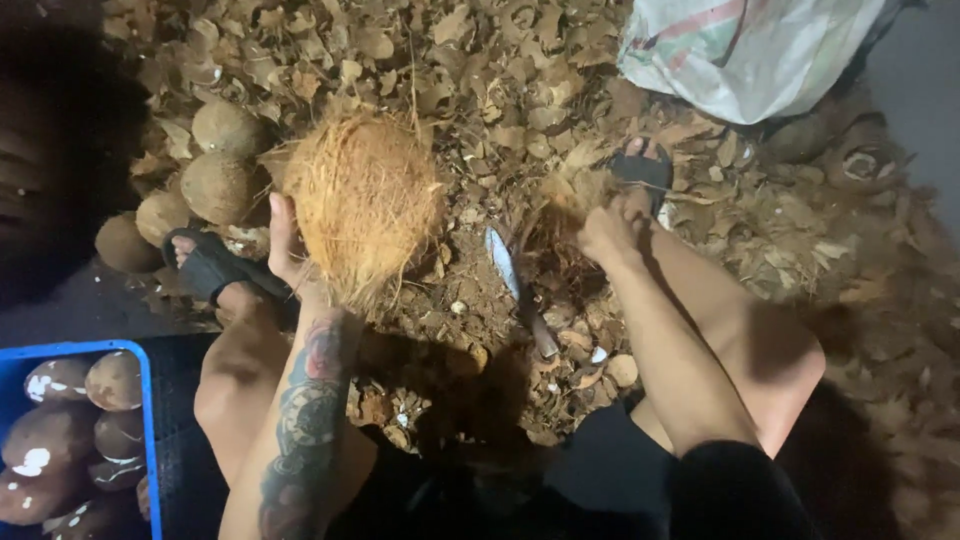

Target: The person is manually removing the fibrous outer husk from coconuts using their hands and a small tool.

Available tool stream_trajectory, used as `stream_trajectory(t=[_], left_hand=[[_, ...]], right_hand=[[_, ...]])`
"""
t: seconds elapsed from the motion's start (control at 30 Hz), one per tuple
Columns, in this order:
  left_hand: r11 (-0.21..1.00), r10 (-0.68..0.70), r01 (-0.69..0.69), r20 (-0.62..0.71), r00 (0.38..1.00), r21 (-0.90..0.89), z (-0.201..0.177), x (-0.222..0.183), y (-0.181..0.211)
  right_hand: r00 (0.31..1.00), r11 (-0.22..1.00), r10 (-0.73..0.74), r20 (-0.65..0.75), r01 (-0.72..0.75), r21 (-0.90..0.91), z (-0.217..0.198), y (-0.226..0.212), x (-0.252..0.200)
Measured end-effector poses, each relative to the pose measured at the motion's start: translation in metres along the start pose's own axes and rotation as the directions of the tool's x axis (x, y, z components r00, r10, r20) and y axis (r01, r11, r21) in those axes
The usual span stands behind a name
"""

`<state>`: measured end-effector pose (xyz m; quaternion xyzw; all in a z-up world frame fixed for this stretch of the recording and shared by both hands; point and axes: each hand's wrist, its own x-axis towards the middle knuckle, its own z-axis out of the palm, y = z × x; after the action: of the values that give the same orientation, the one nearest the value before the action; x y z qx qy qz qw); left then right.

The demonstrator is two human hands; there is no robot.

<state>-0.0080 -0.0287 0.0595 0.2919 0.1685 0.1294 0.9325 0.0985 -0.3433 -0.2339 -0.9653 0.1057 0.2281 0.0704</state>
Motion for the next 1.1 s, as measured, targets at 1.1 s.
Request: stream_trajectory(t=[1.1], left_hand=[[0.723,-0.370,0.266,0.033,0.928,0.638,-0.096,0.056,-0.059]], right_hand=[[0.129,-0.012,-0.748,-0.651,0.978,0.208,-0.135,-0.178,-0.220]])
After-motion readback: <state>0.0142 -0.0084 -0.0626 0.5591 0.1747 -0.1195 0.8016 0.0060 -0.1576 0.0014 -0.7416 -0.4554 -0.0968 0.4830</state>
